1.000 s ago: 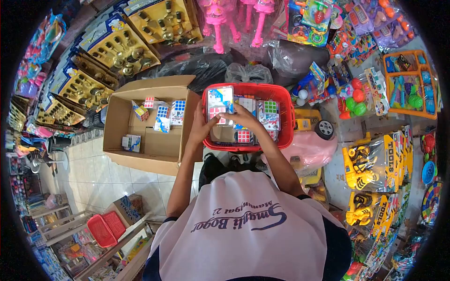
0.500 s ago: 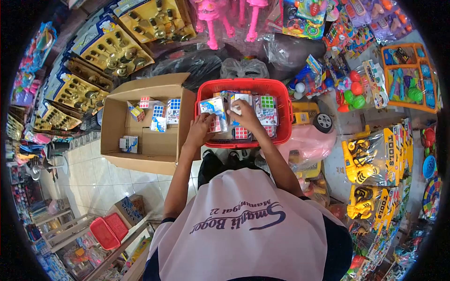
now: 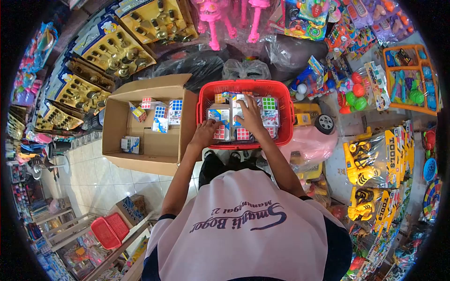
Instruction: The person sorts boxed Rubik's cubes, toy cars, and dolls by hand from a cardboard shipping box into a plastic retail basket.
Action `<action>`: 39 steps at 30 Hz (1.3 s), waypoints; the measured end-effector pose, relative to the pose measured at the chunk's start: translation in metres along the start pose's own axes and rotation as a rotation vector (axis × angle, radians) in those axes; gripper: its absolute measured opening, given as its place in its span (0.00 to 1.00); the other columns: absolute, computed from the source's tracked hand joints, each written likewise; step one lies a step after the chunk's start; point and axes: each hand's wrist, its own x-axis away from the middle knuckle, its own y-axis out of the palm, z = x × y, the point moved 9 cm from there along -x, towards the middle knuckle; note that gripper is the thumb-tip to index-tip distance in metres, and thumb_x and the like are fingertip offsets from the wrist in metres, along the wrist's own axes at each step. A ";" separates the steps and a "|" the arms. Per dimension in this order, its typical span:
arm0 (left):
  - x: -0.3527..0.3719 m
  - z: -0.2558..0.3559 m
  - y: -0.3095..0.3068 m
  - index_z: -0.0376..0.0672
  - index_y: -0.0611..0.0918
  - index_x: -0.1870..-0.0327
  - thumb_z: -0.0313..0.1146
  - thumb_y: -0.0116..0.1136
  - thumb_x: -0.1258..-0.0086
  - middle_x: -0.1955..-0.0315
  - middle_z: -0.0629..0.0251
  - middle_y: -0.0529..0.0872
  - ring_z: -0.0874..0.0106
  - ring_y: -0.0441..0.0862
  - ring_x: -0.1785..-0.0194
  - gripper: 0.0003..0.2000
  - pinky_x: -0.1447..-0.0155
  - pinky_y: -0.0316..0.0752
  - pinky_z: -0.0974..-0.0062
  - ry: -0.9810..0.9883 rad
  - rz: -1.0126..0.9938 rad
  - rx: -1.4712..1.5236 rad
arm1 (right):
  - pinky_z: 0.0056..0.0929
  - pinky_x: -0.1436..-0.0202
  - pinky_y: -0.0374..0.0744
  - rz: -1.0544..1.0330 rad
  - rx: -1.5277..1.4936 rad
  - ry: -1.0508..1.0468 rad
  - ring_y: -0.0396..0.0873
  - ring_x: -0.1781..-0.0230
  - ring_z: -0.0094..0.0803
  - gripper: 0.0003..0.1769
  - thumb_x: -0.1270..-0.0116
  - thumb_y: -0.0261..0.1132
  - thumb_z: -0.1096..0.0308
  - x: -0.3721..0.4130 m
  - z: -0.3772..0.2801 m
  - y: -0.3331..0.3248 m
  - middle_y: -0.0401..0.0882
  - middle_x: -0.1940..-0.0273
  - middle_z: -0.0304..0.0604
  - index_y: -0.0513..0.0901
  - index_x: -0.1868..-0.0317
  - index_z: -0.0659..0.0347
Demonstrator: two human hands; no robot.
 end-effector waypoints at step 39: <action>0.171 -0.017 0.189 0.38 0.78 0.50 0.53 0.53 0.34 0.57 0.49 0.83 0.56 0.80 0.51 0.25 0.47 0.74 0.64 -0.138 -0.525 0.665 | 0.27 0.75 0.73 -1.206 -0.460 0.487 0.73 0.78 0.26 0.25 0.40 0.63 0.44 0.306 0.033 0.193 0.77 0.74 0.37 0.78 0.61 0.61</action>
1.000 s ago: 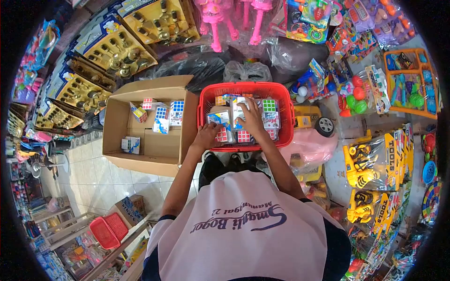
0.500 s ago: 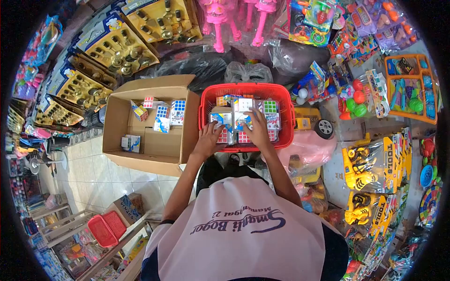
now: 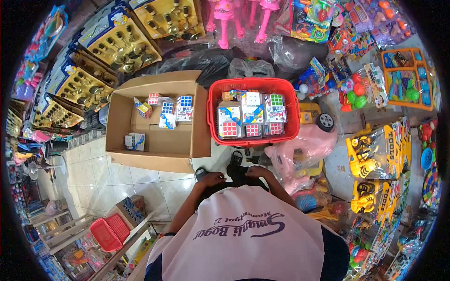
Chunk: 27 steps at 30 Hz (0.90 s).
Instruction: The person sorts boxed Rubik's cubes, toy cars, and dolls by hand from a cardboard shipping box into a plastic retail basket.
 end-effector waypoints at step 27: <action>0.261 -0.145 -0.132 0.38 0.80 0.54 0.33 0.54 0.31 0.62 0.57 0.85 0.68 0.82 0.64 0.10 0.61 0.77 0.74 0.239 0.818 0.222 | 0.27 0.47 0.72 -0.147 -0.007 -0.501 0.76 0.53 0.29 0.19 0.30 0.55 0.57 -0.070 -0.324 0.162 0.80 0.55 0.42 0.78 0.51 0.65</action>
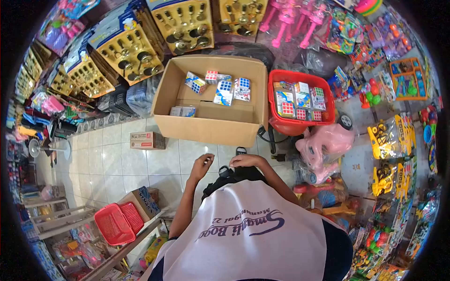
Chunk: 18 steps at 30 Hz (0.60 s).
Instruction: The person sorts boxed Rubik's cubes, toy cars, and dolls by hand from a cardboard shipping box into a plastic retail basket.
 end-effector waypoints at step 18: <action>-0.240 -0.064 -0.168 0.41 0.75 0.47 0.40 0.59 0.40 0.49 0.42 0.76 0.48 0.76 0.45 0.21 0.42 0.72 0.56 -0.119 -0.049 -0.738 | 0.37 0.53 0.77 0.297 0.498 0.117 0.79 0.54 0.47 0.28 0.39 0.64 0.50 -0.227 -0.117 -0.201 0.80 0.57 0.57 0.76 0.52 0.68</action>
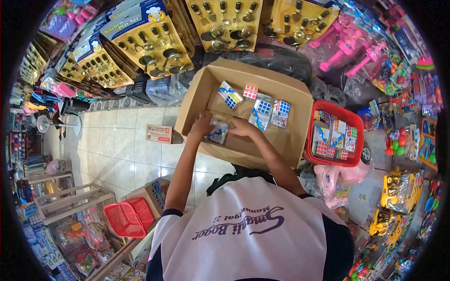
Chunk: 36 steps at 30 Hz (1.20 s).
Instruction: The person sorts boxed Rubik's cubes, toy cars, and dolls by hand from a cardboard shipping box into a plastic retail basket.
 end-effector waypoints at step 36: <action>-0.043 0.055 0.007 0.39 0.74 0.44 0.44 0.50 0.27 0.56 0.64 0.83 0.75 0.83 0.57 0.19 0.52 0.78 0.75 -0.153 -0.621 1.408 | 0.34 0.47 0.74 0.356 -1.627 0.325 0.78 0.52 0.33 0.32 0.29 0.47 0.40 0.016 0.062 -0.013 0.79 0.51 0.41 0.74 0.42 0.58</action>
